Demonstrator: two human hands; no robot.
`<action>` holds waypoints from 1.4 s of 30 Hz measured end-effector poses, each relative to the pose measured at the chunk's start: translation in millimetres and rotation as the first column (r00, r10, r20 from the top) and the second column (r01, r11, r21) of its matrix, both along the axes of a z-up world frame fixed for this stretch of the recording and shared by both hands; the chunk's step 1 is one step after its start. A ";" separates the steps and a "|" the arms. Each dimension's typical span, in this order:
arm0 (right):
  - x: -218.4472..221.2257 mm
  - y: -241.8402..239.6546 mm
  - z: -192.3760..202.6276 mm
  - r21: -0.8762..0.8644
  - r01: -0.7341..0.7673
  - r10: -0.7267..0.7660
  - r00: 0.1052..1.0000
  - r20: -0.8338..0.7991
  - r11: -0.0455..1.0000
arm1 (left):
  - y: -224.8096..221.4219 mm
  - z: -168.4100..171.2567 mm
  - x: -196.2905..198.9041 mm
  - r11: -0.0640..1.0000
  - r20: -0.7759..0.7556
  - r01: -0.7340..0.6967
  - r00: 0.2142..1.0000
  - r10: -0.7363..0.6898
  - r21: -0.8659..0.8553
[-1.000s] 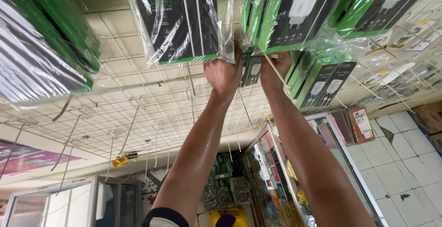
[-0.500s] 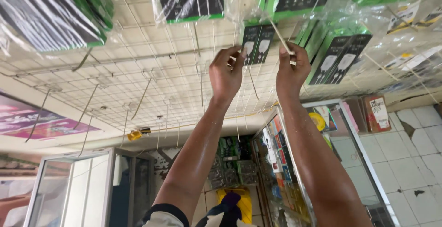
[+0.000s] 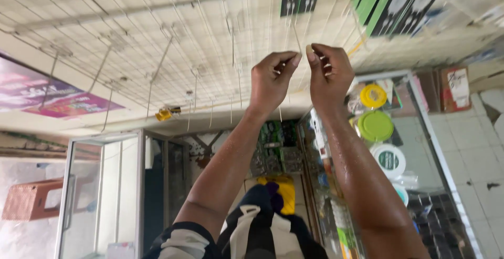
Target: The person removes charger boxes from plastic bags and hangs them one by one onto a wire display rack.
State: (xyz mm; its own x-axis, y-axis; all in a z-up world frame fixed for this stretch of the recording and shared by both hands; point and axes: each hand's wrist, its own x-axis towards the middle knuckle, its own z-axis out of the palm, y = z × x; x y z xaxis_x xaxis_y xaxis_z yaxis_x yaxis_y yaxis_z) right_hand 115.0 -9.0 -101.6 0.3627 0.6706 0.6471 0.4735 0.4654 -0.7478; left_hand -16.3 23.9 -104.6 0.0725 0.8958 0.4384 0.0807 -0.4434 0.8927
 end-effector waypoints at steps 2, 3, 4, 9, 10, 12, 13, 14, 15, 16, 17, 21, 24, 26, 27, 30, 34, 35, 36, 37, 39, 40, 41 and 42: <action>-3.9 -13.3 -7.6 -0.008 -0.003 0.003 1.000 0.010 1.000 | -9.3 -11.0 -0.6 1.000 -0.009 0.014 1.000 -0.014 -0.017; -5.3 -19.5 -12.1 0.006 -0.008 0.008 1.000 0.029 1.000 | -13.6 -17.4 -0.3 1.000 -0.009 0.028 1.000 -0.028 -0.012; -5.8 -26.8 -20.0 -0.009 -0.008 0.008 1.000 0.020 1.000 | -19.2 -26.8 -0.6 0.999 -0.018 0.028 0.999 -0.029 -0.028; -4.7 -46.2 -76.0 0.037 -0.011 0.008 0.997 0.080 0.999 | -34.5 -81.5 -2.9 0.993 0.005 0.112 0.994 -0.113 0.043; -5.4 -46.4 -88.7 0.054 0.001 -0.005 0.997 0.081 0.999 | -34.9 -92.3 -1.0 0.991 0.004 0.124 0.992 -0.124 0.060; -7.4 -49.6 -118.5 0.009 0.016 -0.016 1.000 0.017 1.000 | -38.2 -118.9 2.5 0.996 -0.026 0.090 0.996 -0.089 0.011; -8.4 -50.6 -133.1 0.015 0.031 -0.031 0.999 0.017 0.999 | -38.0 -133.4 3.7 0.994 -0.026 0.104 0.994 -0.104 0.017; -9.6 -50.2 -148.7 0.049 0.041 -0.043 0.998 0.038 0.998 | -36.3 -149.0 4.7 0.993 -0.003 0.119 0.993 -0.119 -0.015; -12.1 -49.8 -165.8 0.083 0.050 -0.055 0.997 0.060 0.995 | -34.7 -165.9 4.4 0.990 0.020 0.135 0.991 -0.134 -0.047; -13.7 -52.0 -182.2 0.095 0.062 -0.069 0.995 0.066 0.994 | -34.3 -184.1 4.2 0.988 0.025 0.148 0.989 -0.147 -0.034; -17.4 -54.6 -200.1 0.088 0.072 -0.076 0.996 0.037 0.994 | -34.3 -203.7 2.0 0.983 0.068 0.178 0.982 -0.175 -0.037; -37.6 -54.7 -303.3 0.152 0.150 -0.153 0.988 0.008 0.977 | -29.4 -292.5 -18.3 0.960 0.142 0.276 0.953 -0.267 -0.043; -62.4 -65.6 -387.0 0.132 0.195 -0.209 0.972 0.105 0.972 | -41.9 -392.3 -43.4 0.931 0.222 0.353 0.919 -0.327 -0.092; -89.3 -83.7 -436.3 0.088 0.202 -0.207 0.977 0.054 0.975 | -51.1 -434.0 -69.3 0.917 0.217 0.387 0.908 -0.360 -0.100; -102.5 -86.8 -448.7 0.070 0.191 -0.192 0.981 0.000 0.979 | -50.3 -442.1 -82.3 0.910 0.205 0.405 0.901 -0.382 -0.084; -138.8 -100.9 -475.4 0.008 0.212 -0.212 0.976 0.041 0.977 | -61.3 -469.3 -116.9 0.926 0.125 0.369 0.925 -0.358 -0.084; -173.7 -110.1 -496.5 -0.038 0.253 -0.244 0.957 0.156 0.967 | -69.4 -492.5 -171.5 0.900 0.074 0.362 0.932 -0.355 -0.243; -184.0 -112.0 -502.7 -0.056 0.214 -0.207 0.971 0.117 0.975 | -70.7 -493.0 -188.4 0.905 0.058 0.367 0.930 -0.363 -0.214; -189.6 -104.6 -505.7 -0.049 0.170 -0.165 0.983 0.084 0.984 | -63.6 -490.1 -201.2 0.916 0.046 0.368 0.930 -0.366 -0.161; -200.1 -105.9 -507.5 -0.057 0.169 -0.165 0.983 0.080 0.984 | -63.6 -499.2 -213.6 0.915 0.043 0.367 0.930 -0.365 -0.170; -219.1 -107.0 -512.1 -0.118 0.116 -0.116 0.993 0.009 0.986 | -64.0 -518.2 -237.5 0.902 0.071 0.375 0.927 -0.369 -0.214; -225.8 -105.7 -518.7 -0.122 0.112 -0.113 0.994 0.002 0.986 | -63.4 -524.5 -246.2 0.902 0.066 0.371 0.929 -0.365 -0.219; -232.1 -104.0 -525.8 -0.152 0.110 -0.111 0.994 0.002 0.982 | -62.4 -531.1 -254.4 0.902 0.041 0.341 0.939 -0.343 -0.264; -238.2 -102.3 -533.2 -0.182 0.111 -0.112 0.994 0.002 0.977 | -61.0 -538.3 -262.3 0.898 0.016 0.313 0.946 -0.324 -0.308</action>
State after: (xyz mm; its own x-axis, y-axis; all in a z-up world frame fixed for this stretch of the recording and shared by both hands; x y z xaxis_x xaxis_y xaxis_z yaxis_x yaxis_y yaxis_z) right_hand -123.2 -111.4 -634.9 0.4468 0.7317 0.5148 0.5079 0.2663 -0.8192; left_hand -278.6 -37.1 -642.9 0.3868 0.9111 0.1425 0.0140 -0.1603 0.9870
